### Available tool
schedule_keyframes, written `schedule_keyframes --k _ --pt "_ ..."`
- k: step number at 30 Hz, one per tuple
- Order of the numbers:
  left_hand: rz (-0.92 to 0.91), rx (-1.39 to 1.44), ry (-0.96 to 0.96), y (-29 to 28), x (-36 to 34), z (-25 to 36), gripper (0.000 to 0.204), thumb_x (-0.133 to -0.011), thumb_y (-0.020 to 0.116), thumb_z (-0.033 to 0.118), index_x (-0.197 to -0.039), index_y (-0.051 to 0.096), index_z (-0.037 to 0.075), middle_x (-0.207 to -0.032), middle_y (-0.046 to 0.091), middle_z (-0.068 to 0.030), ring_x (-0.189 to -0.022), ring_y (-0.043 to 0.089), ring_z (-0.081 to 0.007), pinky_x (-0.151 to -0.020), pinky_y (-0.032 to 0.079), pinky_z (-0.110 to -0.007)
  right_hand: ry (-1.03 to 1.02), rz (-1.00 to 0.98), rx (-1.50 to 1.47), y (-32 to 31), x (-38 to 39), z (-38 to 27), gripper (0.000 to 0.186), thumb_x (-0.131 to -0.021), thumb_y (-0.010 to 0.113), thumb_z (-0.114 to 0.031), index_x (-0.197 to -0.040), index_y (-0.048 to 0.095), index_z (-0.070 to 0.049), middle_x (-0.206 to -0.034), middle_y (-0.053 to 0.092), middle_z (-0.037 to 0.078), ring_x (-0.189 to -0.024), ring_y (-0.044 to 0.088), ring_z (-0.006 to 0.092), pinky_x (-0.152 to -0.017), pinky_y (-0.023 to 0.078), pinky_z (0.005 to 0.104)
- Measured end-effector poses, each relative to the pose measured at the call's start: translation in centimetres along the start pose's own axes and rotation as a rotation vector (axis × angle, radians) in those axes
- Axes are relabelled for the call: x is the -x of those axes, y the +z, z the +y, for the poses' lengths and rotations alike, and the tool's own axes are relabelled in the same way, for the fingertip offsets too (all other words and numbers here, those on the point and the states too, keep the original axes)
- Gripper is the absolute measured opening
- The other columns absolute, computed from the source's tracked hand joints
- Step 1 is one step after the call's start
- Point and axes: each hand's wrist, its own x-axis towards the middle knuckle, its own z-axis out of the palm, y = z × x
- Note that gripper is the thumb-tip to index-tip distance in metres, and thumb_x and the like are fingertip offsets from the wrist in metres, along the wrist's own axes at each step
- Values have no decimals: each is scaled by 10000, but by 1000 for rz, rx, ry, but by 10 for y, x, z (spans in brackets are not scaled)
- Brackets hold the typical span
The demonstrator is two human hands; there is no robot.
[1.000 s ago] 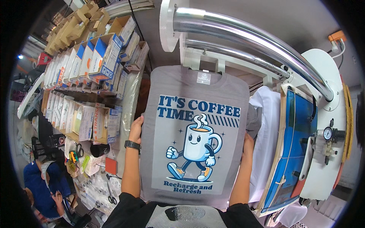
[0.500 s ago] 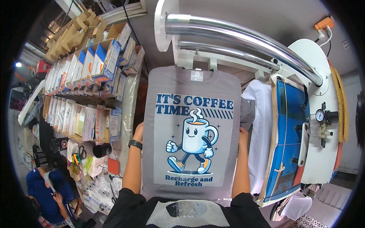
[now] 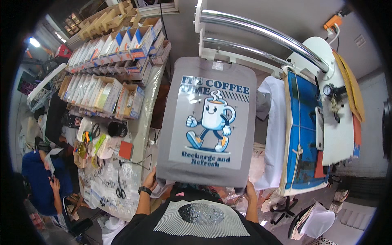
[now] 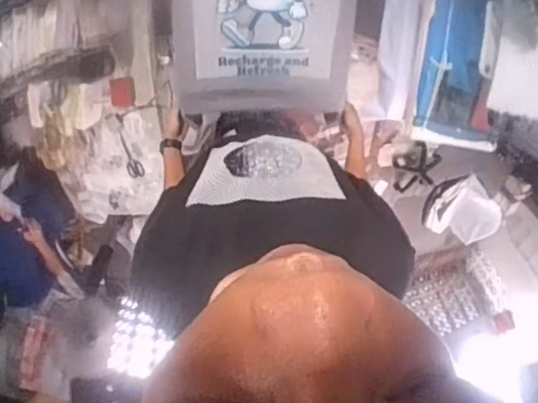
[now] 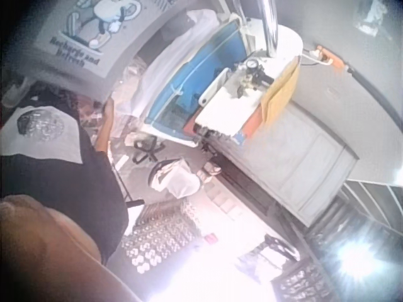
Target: The person handles printed t-shirts, moves them between tables, and aligns a black shirt on a heat press machine.
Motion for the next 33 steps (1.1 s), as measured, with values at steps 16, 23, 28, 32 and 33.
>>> schedule_keyframes --k 16,23,28,32,33 --pt "549 -929 1207 37 42 19 171 -884 597 64 -1040 648 13 -1028 642 -131 -954 613 -275 -839 483 -353 -1265 606 918 68 62 -53 169 -872 641 -172 -988 660 -52 -988 611 135 -944 578 331 -847 437 441" --pt "343 -1106 1468 124 26 49 212 -855 643 97 -1062 668 55 -1147 612 -118 -1079 554 -321 -930 434 -422 -1342 475 1243 135 54 -70 228 -877 638 -177 -1091 677 -109 -1197 590 101 -1135 528 307 -978 381 450" --pt "334 -1111 1461 120 12 38 201 -873 650 129 -1055 684 50 -1154 618 -126 -1101 544 -323 -953 426 -431 -1347 465 1261 130 46 -67 222 -881 633 -170 -1092 691 -129 -1210 597 81 -1139 532 291 -981 384 444" --pt "322 -1090 1490 118 6 37 182 -874 652 135 -1029 697 52 -1165 619 -123 -1092 542 -325 -951 423 -433 -1351 466 1243 128 43 -66 218 -880 629 -157 -1084 701 -132 -1209 603 79 -1143 532 286 -981 385 443" --pt "326 -1087 1495 118 6 36 178 -873 653 134 -1023 699 51 -1166 619 -122 -1087 540 -324 -949 422 -430 -1351 468 1241 128 42 -66 218 -880 628 -154 -1083 703 -133 -1209 604 79 -1144 532 286 -981 384 443"
